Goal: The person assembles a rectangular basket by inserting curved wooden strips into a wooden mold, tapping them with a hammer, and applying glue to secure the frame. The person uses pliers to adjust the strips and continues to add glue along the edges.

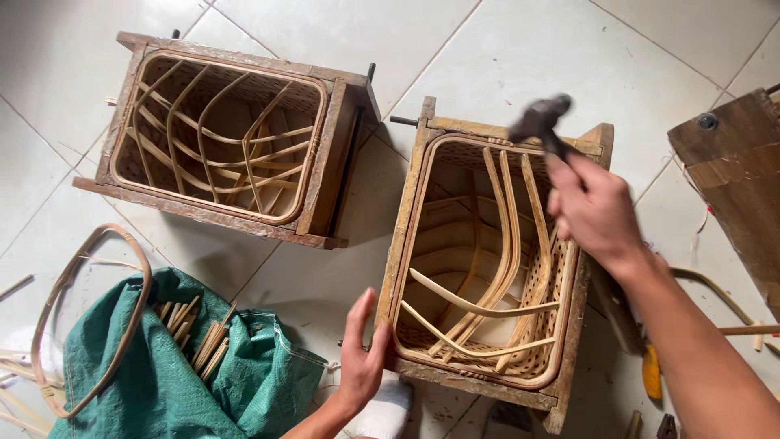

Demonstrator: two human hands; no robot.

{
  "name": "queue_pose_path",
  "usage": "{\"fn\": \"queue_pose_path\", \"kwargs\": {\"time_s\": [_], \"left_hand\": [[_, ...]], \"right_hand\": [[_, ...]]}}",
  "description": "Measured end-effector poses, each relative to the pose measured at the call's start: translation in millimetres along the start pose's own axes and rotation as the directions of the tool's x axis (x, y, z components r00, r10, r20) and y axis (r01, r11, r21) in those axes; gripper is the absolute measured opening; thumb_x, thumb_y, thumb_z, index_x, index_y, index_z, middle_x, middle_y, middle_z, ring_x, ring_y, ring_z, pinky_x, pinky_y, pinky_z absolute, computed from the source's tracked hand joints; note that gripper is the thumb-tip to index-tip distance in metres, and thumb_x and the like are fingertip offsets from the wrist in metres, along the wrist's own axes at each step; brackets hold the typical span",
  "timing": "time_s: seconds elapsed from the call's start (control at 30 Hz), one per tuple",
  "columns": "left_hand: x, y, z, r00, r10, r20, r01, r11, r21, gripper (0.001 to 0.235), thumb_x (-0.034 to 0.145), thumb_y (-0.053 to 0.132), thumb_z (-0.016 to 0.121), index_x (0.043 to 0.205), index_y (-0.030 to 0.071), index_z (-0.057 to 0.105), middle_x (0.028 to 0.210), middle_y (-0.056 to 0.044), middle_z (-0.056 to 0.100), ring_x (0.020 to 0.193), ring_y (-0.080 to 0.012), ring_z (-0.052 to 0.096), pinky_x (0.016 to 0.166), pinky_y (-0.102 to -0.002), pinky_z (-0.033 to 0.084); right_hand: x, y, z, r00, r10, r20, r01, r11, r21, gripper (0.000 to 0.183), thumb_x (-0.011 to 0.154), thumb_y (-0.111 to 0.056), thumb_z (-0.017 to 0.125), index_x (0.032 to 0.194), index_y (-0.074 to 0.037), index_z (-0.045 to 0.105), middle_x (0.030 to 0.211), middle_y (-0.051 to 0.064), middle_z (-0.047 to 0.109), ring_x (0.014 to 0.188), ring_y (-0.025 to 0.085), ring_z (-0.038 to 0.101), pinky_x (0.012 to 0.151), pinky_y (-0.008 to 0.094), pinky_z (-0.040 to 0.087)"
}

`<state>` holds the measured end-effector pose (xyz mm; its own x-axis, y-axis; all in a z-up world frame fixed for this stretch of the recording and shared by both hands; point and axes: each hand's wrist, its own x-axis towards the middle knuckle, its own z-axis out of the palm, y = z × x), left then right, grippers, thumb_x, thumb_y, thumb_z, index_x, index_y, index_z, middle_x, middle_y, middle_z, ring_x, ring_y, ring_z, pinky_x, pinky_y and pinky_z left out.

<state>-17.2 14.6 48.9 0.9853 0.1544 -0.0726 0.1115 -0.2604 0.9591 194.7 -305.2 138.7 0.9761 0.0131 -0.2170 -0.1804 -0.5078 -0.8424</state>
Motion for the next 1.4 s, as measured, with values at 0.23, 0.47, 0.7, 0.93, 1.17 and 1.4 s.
{"fn": "queue_pose_path", "kwargs": {"time_s": [0.23, 0.47, 0.7, 0.93, 1.17, 1.4], "left_hand": [[2, -18, 1, 0.976, -0.196, 0.089, 0.209, 0.962, -0.175, 0.046, 0.099, 0.015, 0.061, 0.141, -0.002, 0.058, 0.143, -0.015, 0.062, 0.129, -0.0214, 0.06, 0.11, -0.033, 0.046], [3, -27, 3, 0.921, -0.374, 0.108, 0.389, 0.874, -0.291, 0.05, 0.104, 0.023, 0.053, 0.15, 0.004, 0.052, 0.141, -0.018, 0.063, 0.121, -0.0229, 0.059, 0.104, -0.033, 0.047], [-29, -14, 22, 0.865, -0.328, 0.381, 0.416, 0.892, -0.178, 0.068, 0.106, 0.035, 0.036, 0.165, 0.013, 0.011, 0.173, -0.01, 0.012, 0.157, -0.0212, 0.013, 0.122, -0.037, 0.017], [-22, 2, 12, 0.655, -0.28, 0.702, 0.246, 0.957, 0.153, 0.087, 0.102, 0.035, 0.051, 0.16, 0.007, -0.007, 0.17, -0.018, 0.002, 0.158, -0.0304, 0.007, 0.125, -0.042, 0.013], [102, 35, 29, 0.816, 0.483, 0.317, -0.577, 0.696, 0.426, 0.08, 0.101, 0.026, 0.064, 0.162, -0.003, 0.02, 0.168, -0.027, 0.025, 0.157, -0.0351, 0.026, 0.13, -0.049, 0.023], [250, 39, 90, 0.713, 0.356, 0.604, -0.7, 0.324, 0.636, 0.085, 0.085, 0.029, 0.076, 0.152, -0.005, 0.036, 0.147, -0.027, 0.049, 0.14, -0.0371, 0.042, 0.117, -0.051, 0.028]], "right_hand": [[48, -49, 77, 0.97, -0.083, 0.229, 0.109, 0.989, -0.103, 0.047, 0.106, -0.033, 0.046, 0.146, -0.011, 0.053, 0.061, 0.009, 0.059, 0.043, 0.014, 0.055, 0.039, 0.031, 0.047], [-37, -23, 23, 0.999, 0.02, 0.033, -0.018, 0.997, -0.078, 0.049, 0.103, -0.027, 0.053, 0.151, -0.019, 0.055, 0.064, 0.003, 0.061, 0.048, 0.009, 0.053, 0.044, 0.027, 0.049], [-246, 112, -52, 0.829, 0.226, -0.512, -0.268, 0.963, -0.01, 0.023, 0.11, -0.019, 0.058, 0.113, 0.002, 0.067, 0.073, 0.004, 0.06, 0.054, 0.008, 0.052, 0.049, 0.026, 0.044], [-409, 274, 29, 0.64, 0.325, -0.696, -0.601, 0.776, -0.191, 0.051, 0.097, -0.024, 0.078, 0.144, -0.009, 0.068, 0.072, 0.018, 0.071, 0.059, 0.018, 0.068, 0.062, 0.03, 0.052], [-455, 336, 105, 0.702, 0.316, -0.638, -0.537, 0.823, -0.184, 0.051, 0.081, -0.024, 0.079, 0.13, -0.012, 0.072, 0.103, 0.022, 0.074, 0.095, 0.03, 0.075, 0.086, 0.04, 0.06], [-450, 316, 120, 0.632, 0.454, -0.628, -0.686, 0.705, -0.181, 0.051, 0.084, -0.023, 0.074, 0.134, -0.019, 0.069, 0.118, 0.019, 0.073, 0.104, 0.041, 0.069, 0.085, 0.048, 0.055]]}}
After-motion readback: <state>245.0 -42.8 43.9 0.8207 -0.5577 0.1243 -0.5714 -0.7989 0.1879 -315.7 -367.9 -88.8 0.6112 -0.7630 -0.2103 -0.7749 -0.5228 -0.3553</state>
